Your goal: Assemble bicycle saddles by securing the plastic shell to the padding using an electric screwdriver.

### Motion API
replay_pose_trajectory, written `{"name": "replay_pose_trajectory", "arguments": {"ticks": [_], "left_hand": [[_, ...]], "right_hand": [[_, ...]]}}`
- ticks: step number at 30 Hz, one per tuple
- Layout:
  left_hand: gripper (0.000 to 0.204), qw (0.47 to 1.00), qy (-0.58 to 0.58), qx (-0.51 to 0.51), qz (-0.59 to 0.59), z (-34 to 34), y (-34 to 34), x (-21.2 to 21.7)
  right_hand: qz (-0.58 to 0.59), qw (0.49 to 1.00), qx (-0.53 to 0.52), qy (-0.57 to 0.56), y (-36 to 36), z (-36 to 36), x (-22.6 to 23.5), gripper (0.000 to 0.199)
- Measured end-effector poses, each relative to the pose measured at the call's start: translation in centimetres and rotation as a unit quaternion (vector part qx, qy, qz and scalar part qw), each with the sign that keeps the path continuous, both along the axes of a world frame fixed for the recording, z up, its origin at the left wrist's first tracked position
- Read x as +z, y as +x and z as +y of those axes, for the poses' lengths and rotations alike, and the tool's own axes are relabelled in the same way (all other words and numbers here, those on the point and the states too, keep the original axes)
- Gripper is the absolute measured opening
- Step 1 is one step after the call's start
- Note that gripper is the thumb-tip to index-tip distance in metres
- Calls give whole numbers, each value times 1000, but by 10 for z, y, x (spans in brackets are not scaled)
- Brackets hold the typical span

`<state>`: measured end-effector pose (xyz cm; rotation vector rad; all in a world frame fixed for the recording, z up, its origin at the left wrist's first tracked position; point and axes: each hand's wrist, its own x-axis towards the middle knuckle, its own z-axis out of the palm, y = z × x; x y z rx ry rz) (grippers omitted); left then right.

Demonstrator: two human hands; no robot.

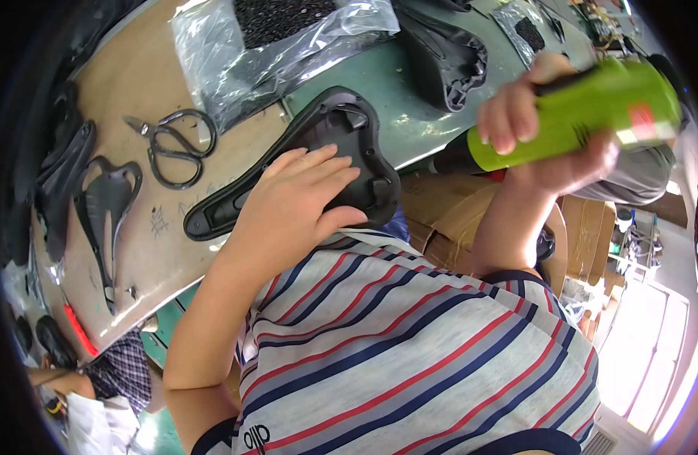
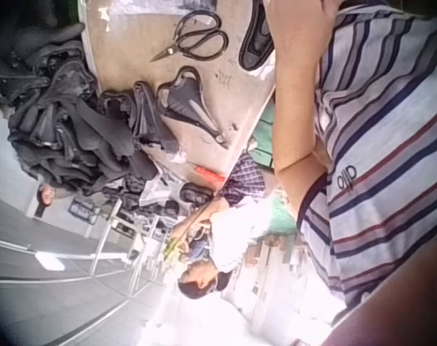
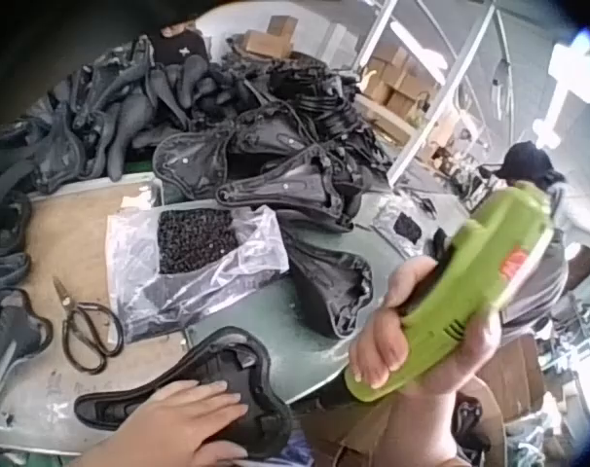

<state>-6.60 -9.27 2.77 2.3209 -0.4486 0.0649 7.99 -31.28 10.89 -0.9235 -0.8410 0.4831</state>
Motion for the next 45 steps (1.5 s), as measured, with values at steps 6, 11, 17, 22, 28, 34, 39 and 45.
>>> {"name": "replay_pose_trajectory", "arguments": {"ticks": [6, 11, 17, 22, 28, 34, 39, 45], "left_hand": [[24, 999, -10, 14, -46, 4, 9, -1], [28, 996, 35, -17, -80, 3, 16, 2], [32, 990, 120, -15, -78, 3, 15, 6], [33, 993, 99, -20, -54, 3, 14, 1], [32, 993, 108, -35, -38, 2, 16, 3], [35, 992, 120, -44, 3, -2, 20, 6], [35, 989, 138, -54, 16, -4, 20, 7], [34, 985, 159, -57, 39, -6, 23, 11]], "right_hand": [[197, 924, -59, -323, 1, -13, -42, 57], [281, 881, 36, -380, -14, -24, -67, 51], [316, 870, 79, -371, -21, -20, -76, 65], [343, 866, 81, -355, -25, -21, -74, 68], [383, 857, 94, -331, -33, -20, -72, 74], [443, 831, 96, -322, -31, -18, -73, 62], [452, 826, 101, -322, -29, -16, -75, 62], [465, 820, 114, -313, -20, -23, -79, 64]]}}
